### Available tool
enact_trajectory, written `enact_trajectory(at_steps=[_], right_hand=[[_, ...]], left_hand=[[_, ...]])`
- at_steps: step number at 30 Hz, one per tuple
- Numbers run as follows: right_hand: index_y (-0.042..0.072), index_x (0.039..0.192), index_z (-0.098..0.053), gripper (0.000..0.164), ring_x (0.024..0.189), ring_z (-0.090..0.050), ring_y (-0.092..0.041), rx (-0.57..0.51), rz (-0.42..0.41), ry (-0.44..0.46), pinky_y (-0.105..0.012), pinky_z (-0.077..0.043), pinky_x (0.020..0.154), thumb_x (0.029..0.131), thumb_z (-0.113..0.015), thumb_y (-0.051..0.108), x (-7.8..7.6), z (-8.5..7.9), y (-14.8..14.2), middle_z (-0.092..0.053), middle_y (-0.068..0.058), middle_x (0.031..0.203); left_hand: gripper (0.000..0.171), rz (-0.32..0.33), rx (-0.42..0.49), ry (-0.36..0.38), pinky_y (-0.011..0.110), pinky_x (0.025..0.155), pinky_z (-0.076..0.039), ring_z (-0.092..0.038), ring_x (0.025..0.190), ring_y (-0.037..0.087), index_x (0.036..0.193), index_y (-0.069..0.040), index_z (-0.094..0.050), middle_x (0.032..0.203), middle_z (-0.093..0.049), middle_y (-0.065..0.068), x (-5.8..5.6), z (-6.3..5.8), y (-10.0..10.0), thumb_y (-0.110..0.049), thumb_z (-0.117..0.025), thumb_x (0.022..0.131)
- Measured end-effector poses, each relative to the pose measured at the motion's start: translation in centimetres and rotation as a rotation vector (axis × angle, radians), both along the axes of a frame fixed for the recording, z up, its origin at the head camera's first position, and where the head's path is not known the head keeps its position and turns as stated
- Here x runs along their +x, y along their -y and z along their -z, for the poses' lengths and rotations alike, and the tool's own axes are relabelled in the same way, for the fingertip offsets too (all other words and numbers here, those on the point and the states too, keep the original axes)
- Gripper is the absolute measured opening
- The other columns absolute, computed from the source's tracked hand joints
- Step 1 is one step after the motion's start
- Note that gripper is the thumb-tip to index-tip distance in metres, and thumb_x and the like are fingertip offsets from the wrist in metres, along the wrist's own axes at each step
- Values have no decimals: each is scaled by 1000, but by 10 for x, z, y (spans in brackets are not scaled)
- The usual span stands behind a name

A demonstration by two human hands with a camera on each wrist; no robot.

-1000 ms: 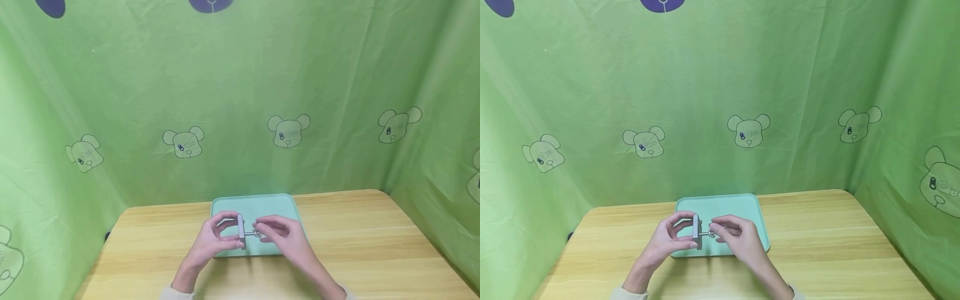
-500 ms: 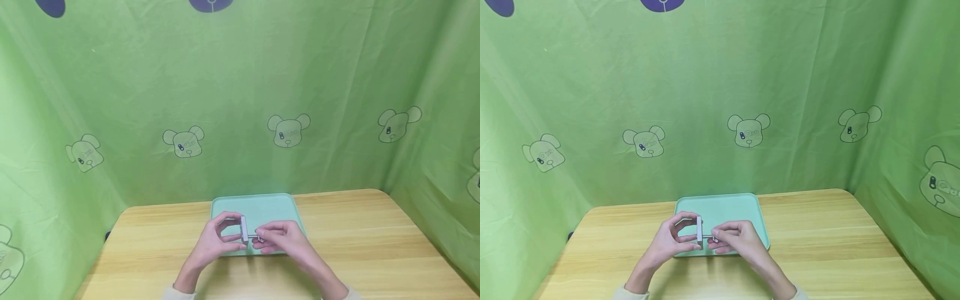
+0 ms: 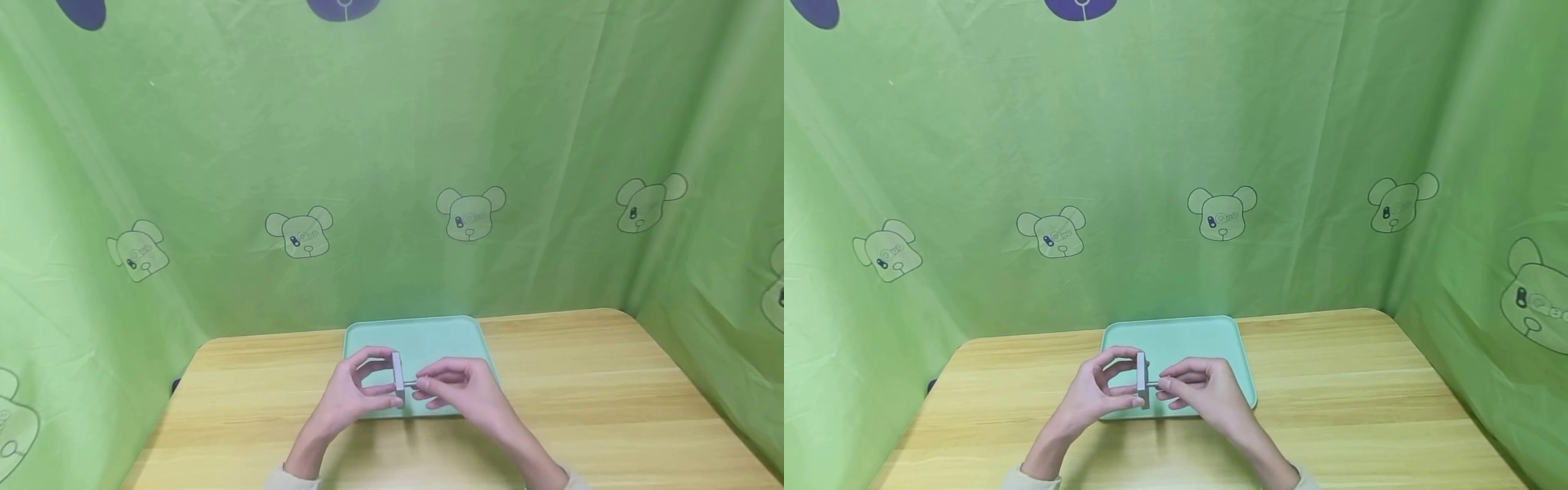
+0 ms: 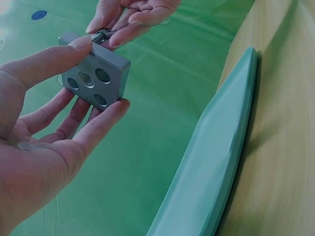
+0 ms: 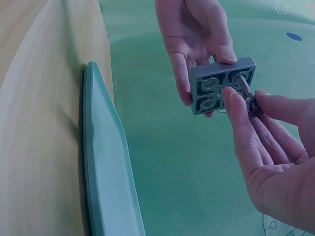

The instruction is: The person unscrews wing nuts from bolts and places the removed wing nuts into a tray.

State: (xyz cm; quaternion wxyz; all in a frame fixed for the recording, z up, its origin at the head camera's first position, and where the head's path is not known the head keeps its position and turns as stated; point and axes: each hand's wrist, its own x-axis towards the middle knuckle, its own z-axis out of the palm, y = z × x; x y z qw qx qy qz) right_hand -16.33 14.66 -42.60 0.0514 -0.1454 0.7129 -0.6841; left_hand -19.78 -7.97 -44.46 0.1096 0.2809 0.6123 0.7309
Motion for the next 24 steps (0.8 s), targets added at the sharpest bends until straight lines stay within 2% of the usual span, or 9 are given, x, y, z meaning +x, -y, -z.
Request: enact_trajectory(at_steps=[5, 8, 12, 15, 17, 20, 24], right_hand=[[1, 98, -71, 22, 84, -69, -29, 6, 35, -138, -37, -61, 72, 84, -72, 17, 3, 1, 3, -72, -10, 93], [5, 97, -73, 18, 82, -70, -23, 33, 71, -257, -33, -61, 73, 82, -73, 15, 4, 2, 6, -72, -7, 94], [2, 95, -74, 17, 82, -70, -20, 62, 102, -525, -31, -61, 68, 78, -74, 0, 5, -1, 10, -72, -9, 93], [-1, 94, -73, 26, 82, -70, -24, 46, 105, -751, -31, -61, 65, 71, -74, -14, 6, -9, 13, -71, -16, 93], [-1, 94, -73, 34, 82, -70, -28, 37, 107, -863, -29, -61, 67, 66, -73, -20, 8, -14, 16, -70, -19, 92], [2, 95, -74, 40, 83, -69, -30, 34, 111, -957, -28, -60, 70, 62, -73, -22, 9, -18, 17, -70, -20, 93], [2, 95, -73, 41, 84, -69, -31, 16, 100, -979, -29, -60, 72, 62, -72, -23, 8, -18, 18, -70, -20, 94]], left_hand=[[63, 14, 19, 21, 47, 93, -51, -45, 123, 41, 126, 1, -51, 132, -45, 21, -1, 1, 2, 7, -78, 69], [63, 26, 36, 36, 47, 95, -51, -45, 123, 40, 127, 2, -50, 132, -45, 20, -2, 1, 4, 7, -77, 71], [62, 35, 51, 44, 48, 96, -50, -45, 123, 40, 127, 1, -50, 132, -44, 20, -2, 0, 7, 7, -77, 72], [63, 35, 56, 42, 49, 96, -50, -44, 122, 43, 128, 2, -50, 131, -44, 22, -3, 0, 8, 8, -77, 71], [63, 35, 61, 44, 48, 96, -50, -44, 122, 44, 127, 2, -50, 131, -44, 23, -3, 0, 8, 8, -77, 71], [62, 38, 67, 43, 48, 96, -50, -43, 122, 45, 127, 2, -49, 131, -44, 23, -3, 0, 9, 9, -76, 71], [63, 49, 65, 41, 49, 96, -49, -43, 123, 44, 128, 2, -48, 132, -42, 23, -2, -2, 9, 9, -75, 72]])
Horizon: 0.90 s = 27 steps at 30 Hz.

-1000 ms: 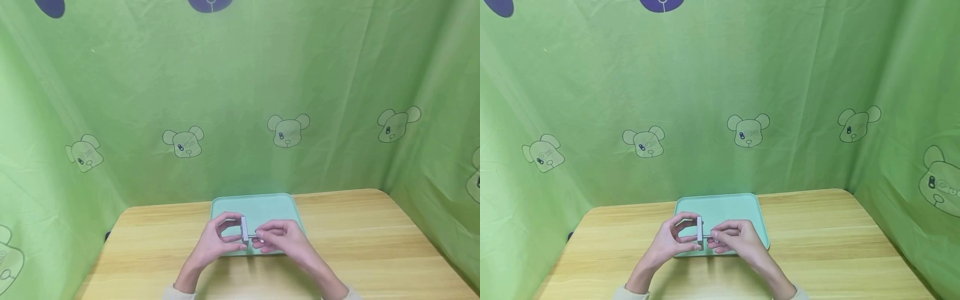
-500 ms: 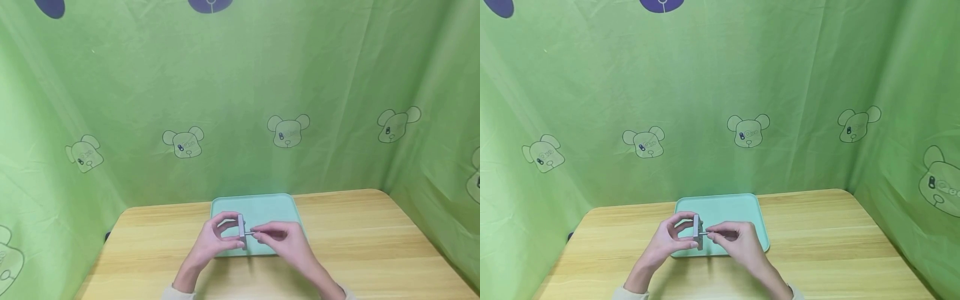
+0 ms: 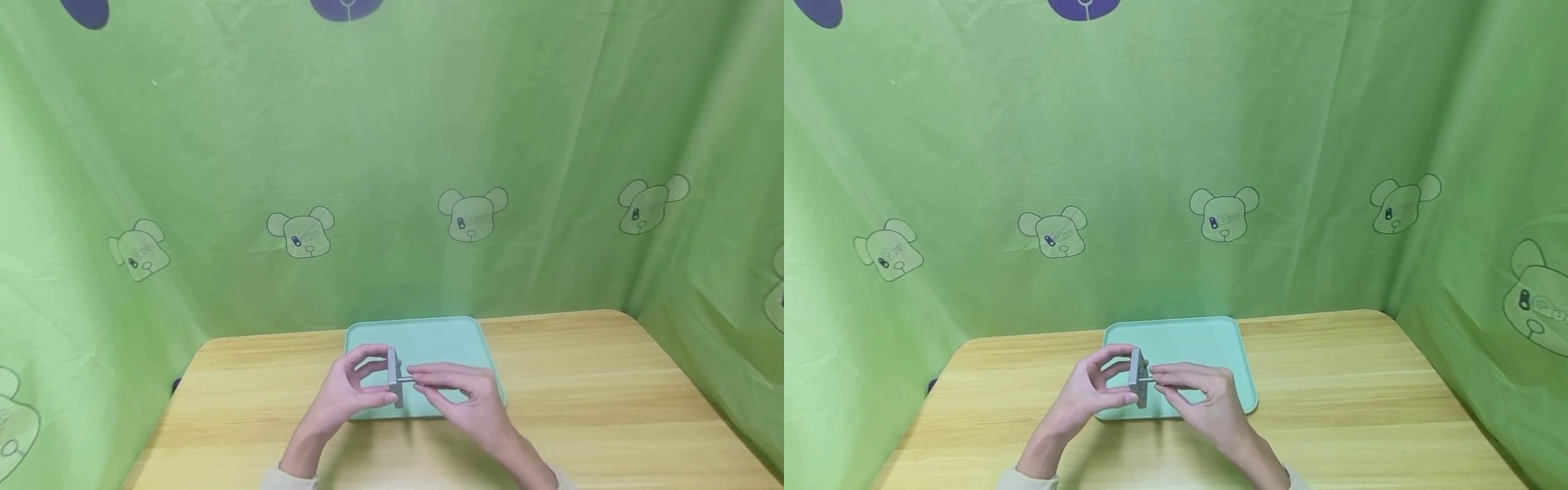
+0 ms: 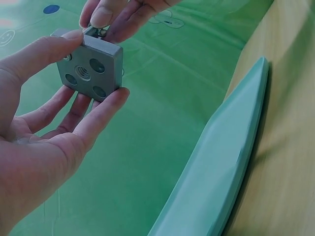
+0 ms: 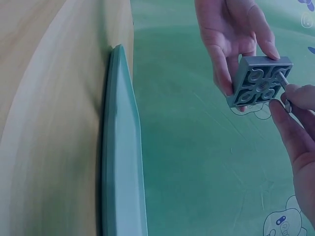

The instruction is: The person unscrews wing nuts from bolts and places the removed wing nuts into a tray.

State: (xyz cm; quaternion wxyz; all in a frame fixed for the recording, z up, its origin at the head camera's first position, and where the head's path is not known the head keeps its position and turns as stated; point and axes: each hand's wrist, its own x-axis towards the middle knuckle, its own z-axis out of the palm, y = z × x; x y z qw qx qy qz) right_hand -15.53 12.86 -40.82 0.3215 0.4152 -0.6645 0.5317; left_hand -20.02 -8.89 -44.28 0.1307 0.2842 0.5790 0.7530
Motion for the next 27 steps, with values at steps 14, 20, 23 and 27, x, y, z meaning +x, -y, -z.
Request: enact_trajectory(at_steps=[14, 20, 23, 27], right_hand=[[3, 114, -65, 26, 94, -67, -28, -43, -59, 642, -37, -60, 77, 90, -64, 11, -8, 22, -10, -68, -13, 109], [-2, 110, -64, 31, 89, -68, -35, -154, -105, 1006, -45, -60, 75, 91, -64, 22, -13, 22, -17, -67, -21, 103], [-4, 109, -64, 34, 90, -67, -37, -147, -132, 1100, -47, -59, 77, 90, -65, 24, -12, 21, -19, -68, -22, 102], [-4, 107, -66, 35, 90, -68, -36, -124, -136, 1169, -48, -58, 78, 87, -68, 25, -13, 21, -20, -69, -22, 98]], left_hand=[[64, -13, -5, 2, 48, 95, -51, -45, 123, 38, 130, 2, -46, 133, -41, 21, 1, -1, -2, 9, -75, 73], [65, -29, -22, -30, 48, 94, -51, -46, 123, 37, 129, 3, -47, 133, -42, 23, 1, 0, -5, 10, -75, 71], [63, -37, -48, -63, 47, 95, -51, -44, 124, 41, 126, 1, -49, 132, -42, 22, 2, -1, -6, 10, -76, 70], [63, -45, -76, -96, 46, 95, -50, -43, 124, 43, 125, -2, -51, 131, -44, 18, 1, 0, -7, 10, -77, 69]])
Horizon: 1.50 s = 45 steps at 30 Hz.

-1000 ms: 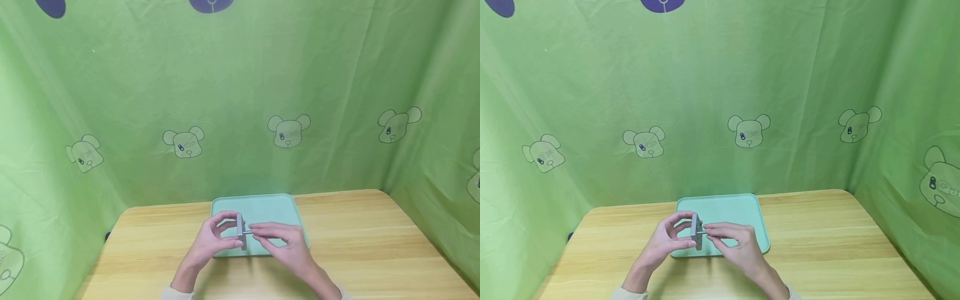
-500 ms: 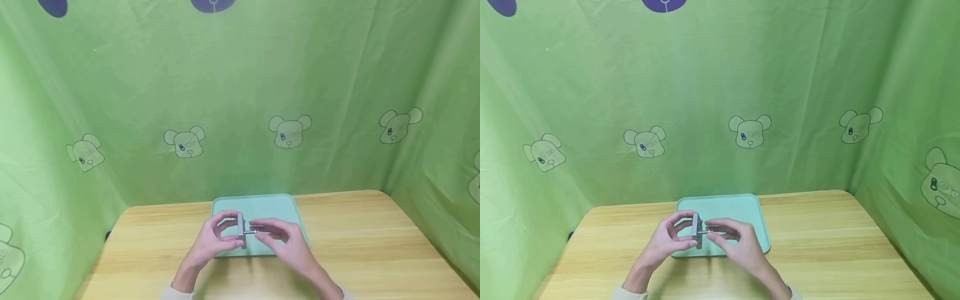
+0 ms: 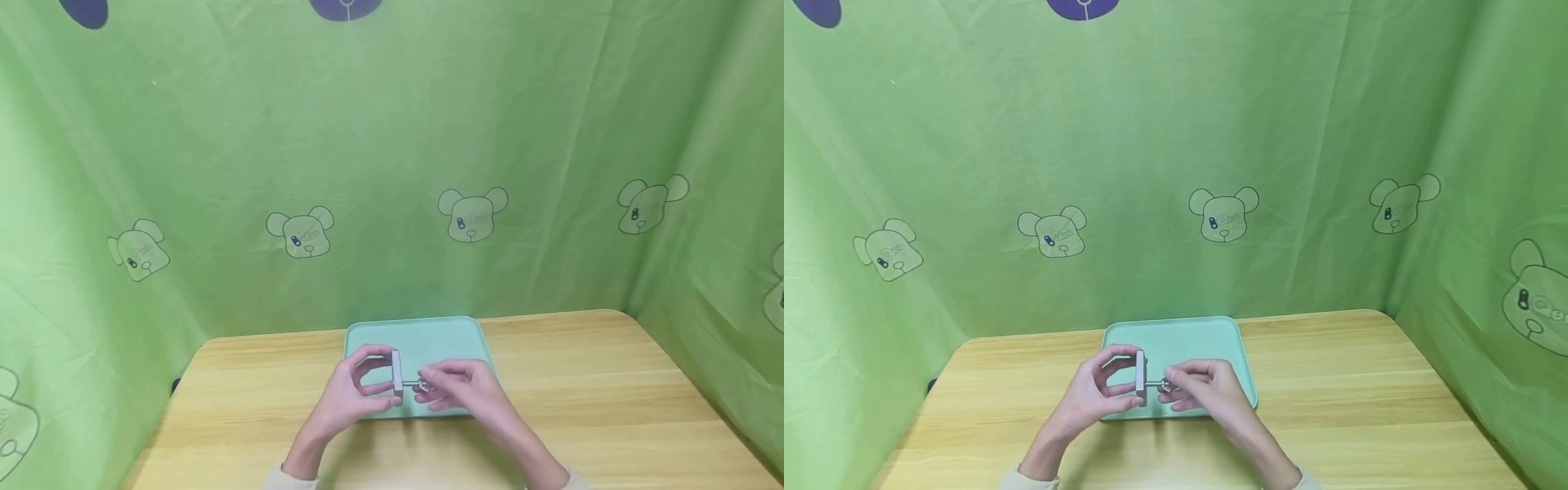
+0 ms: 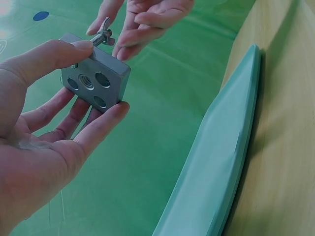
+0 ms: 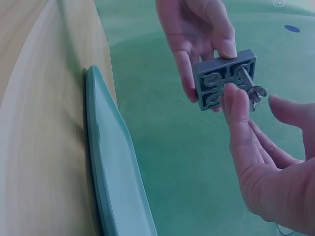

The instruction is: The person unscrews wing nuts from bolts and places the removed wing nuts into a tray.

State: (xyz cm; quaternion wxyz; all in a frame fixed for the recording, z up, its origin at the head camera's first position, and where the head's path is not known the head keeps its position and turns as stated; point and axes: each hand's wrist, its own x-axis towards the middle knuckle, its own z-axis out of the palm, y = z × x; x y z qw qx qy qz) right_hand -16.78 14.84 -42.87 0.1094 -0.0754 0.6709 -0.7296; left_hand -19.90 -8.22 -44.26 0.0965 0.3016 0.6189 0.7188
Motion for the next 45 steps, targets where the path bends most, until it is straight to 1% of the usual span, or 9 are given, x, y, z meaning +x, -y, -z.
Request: enact_trajectory(at_steps=[9, 22, 27, 30, 33, 37, 41, 43, 45], right_hand=[[-10, 107, -63, 40, 90, -67, -37, -46, -28, 79, -46, -57, 81, 80, -76, 18, -1, 3, -1, -68, -24, 96], [-13, 107, -60, 41, 91, -66, -38, -75, -11, 53, -46, -57, 83, 80, -76, 13, 2, 3, -2, -68, -25, 98], [-11, 104, -62, 36, 91, -67, -38, -74, -10, -2, -47, -57, 81, 80, -75, 12, 4, 2, -1, -68, -25, 97], [-7, 101, -66, 29, 89, -67, -37, -26, -3, -123, -45, -59, 78, 81, -74, 12, 5, 2, 1, -69, -21, 97], [-2, 98, -69, 21, 89, -68, -32, 43, 20, -310, -40, -60, 77, 82, -74, 11, 6, 2, 4, -70, -15, 96], [1, 94, -73, 16, 88, -69, -26, 121, 57, -687, -35, -60, 75, 79, -73, -3, 7, -1, 9, -71, -13, 95], [2, 90, -73, 31, 82, -70, -29, 167, 90, -1042, -31, -60, 71, 68, -72, -19, 11, -15, 15, -71, -18, 91], [4, 90, -74, 36, 81, -70, -29, 184, 102, -1133, -28, -60, 71, 64, -72, -21, 11, -20, 16, -71, -18, 90], [5, 90, -74, 37, 81, -70, -28, 190, 105, -1176, -27, -60, 73, 63, -72, -21, 11, -22, 16, -71, -17, 91]], left_hand=[[66, 37, 2, -12, 47, 97, -49, -39, 126, 45, 129, 0, -47, 133, -40, 22, 1, 2, -1, 12, -74, 71], [70, 43, -17, -3, 46, 95, -51, -41, 126, 41, 130, 5, -45, 132, -44, 17, -1, 4, -2, 5, -79, 69], [69, 29, -36, -2, 45, 95, -51, -44, 124, 37, 130, 1, -47, 132, -45, 15, 0, 4, -3, 4, -80, 69], [67, 16, -45, 6, 44, 94, -52, -45, 124, 37, 128, -1, -49, 131, -46, 14, 0, 2, -4, 4, -80, 69], [65, 9, -25, 19, 44, 94, -52, -44, 124, 39, 127, -2, -51, 131, -46, 15, 0, 1, -3, 6, -79, 69], [64, 2, 15, 45, 45, 94, -52, -44, 124, 40, 126, -1, -51, 131, -44, 18, 0, 0, 0, 8, -77, 69], [66, -6, 21, 64, 45, 94, -52, -44, 125, 36, 128, 4, -47, 132, -44, 19, 0, -2, 1, 9, -77, 69], [67, -6, 17, 69, 45, 95, -51, -44, 125, 36, 129, 6, -46, 132, -44, 19, 0, -2, 1, 9, -77, 69], [68, -1, 23, 71, 45, 95, -51, -44, 125, 36, 129, 8, -45, 132, -44, 19, 0, -2, 2, 9, -76, 69]])
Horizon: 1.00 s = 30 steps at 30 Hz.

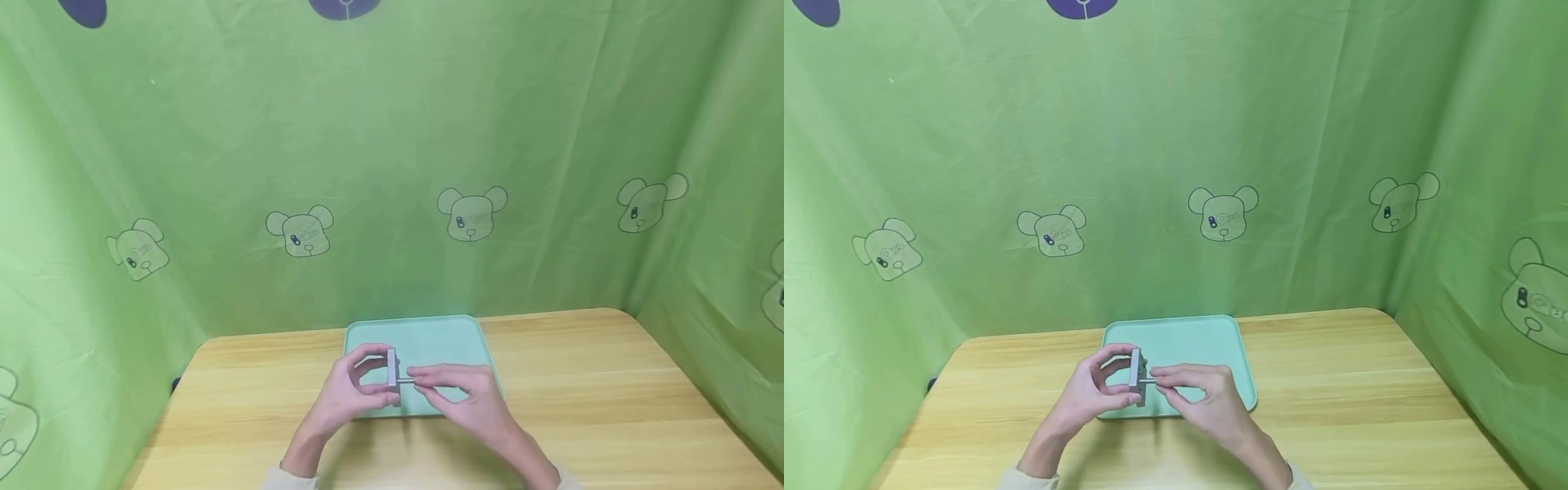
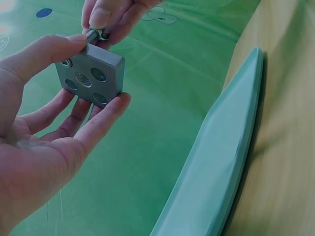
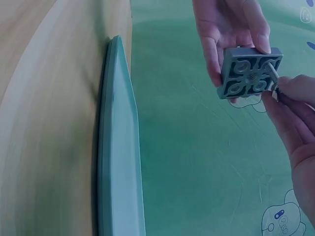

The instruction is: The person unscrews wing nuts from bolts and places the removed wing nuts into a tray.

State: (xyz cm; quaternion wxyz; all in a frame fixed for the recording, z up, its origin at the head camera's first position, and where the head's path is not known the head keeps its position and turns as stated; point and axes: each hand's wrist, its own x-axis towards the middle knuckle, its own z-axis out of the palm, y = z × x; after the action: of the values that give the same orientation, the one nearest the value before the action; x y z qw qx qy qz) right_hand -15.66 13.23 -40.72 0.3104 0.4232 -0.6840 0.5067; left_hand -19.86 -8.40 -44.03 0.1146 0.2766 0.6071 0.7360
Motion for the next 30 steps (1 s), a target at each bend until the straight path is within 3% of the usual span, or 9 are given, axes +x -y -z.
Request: enact_trajectory(at_steps=[7, 10, 13, 16, 21, 26, 30], right_hand=[[4, 92, -74, 40, 81, -70, -28, -10, -24, -76, -29, -59, 76, 60, -72, -21, -4, 2, 0, -71, -18, 91], [5, 96, -73, 39, 86, -69, -28, -4, -25, -14, -30, -58, 81, 64, -75, -16, -5, 8, -1, -70, -17, 95], [9, 103, -71, 32, 93, -68, -25, -6, 2, 189, -32, -58, 84, 74, -76, -4, -6, 15, -5, -70, -10, 102], [11, 108, -69, 23, 93, -68, -23, -51, 17, 490, -34, -59, 81, 85, -71, 10, -7, 21, -9, -70, -5, 105], [3, 110, -66, 28, 84, -69, -31, -143, -35, 893, -41, -61, 72, 89, -66, 23, -10, 24, -13, -69, -15, 101], [-4, 112, -62, 38, 86, -68, -38, -169, -126, 1136, -48, -59, 75, 89, -66, 26, -10, 23, -13, -67, -25, 100], [-8, 110, -61, 41, 86, -67, -40, -186, -166, 1225, -49, -58, 77, 87, -69, 25, -9, 22, -12, -67, -27, 97]], left_hand=[[65, 27, 29, 7, 47, 94, -51, -44, 124, 40, 129, 4, -47, 131, -44, 20, -1, 1, 2, 10, -75, 70], [66, 27, 29, 8, 48, 94, -51, -43, 124, 40, 129, 5, -46, 131, -44, 20, -1, 1, 2, 11, -75, 70], [66, 18, 17, 2, 47, 94, -52, -44, 125, 38, 129, 4, -47, 131, -44, 20, -1, 0, 1, 10, -76, 70], [66, 6, 1, -16, 46, 94, -51, -45, 124, 36, 127, 2, -49, 131, -44, 19, -1, 0, 1, 9, -77, 68], [65, -7, -28, -70, 45, 94, -51, -47, 123, 34, 126, 0, -50, 129, -46, 18, -2, 3, 0, 10, -78, 67], [65, -11, -57, -120, 44, 95, -51, -47, 123, 33, 126, 0, -49, 129, -46, 18, -2, 4, -1, 8, -78, 69], [64, -12, -73, -133, 43, 95, -51, -46, 124, 35, 126, 0, -49, 130, -46, 17, 0, 2, -1, 10, -77, 69]])
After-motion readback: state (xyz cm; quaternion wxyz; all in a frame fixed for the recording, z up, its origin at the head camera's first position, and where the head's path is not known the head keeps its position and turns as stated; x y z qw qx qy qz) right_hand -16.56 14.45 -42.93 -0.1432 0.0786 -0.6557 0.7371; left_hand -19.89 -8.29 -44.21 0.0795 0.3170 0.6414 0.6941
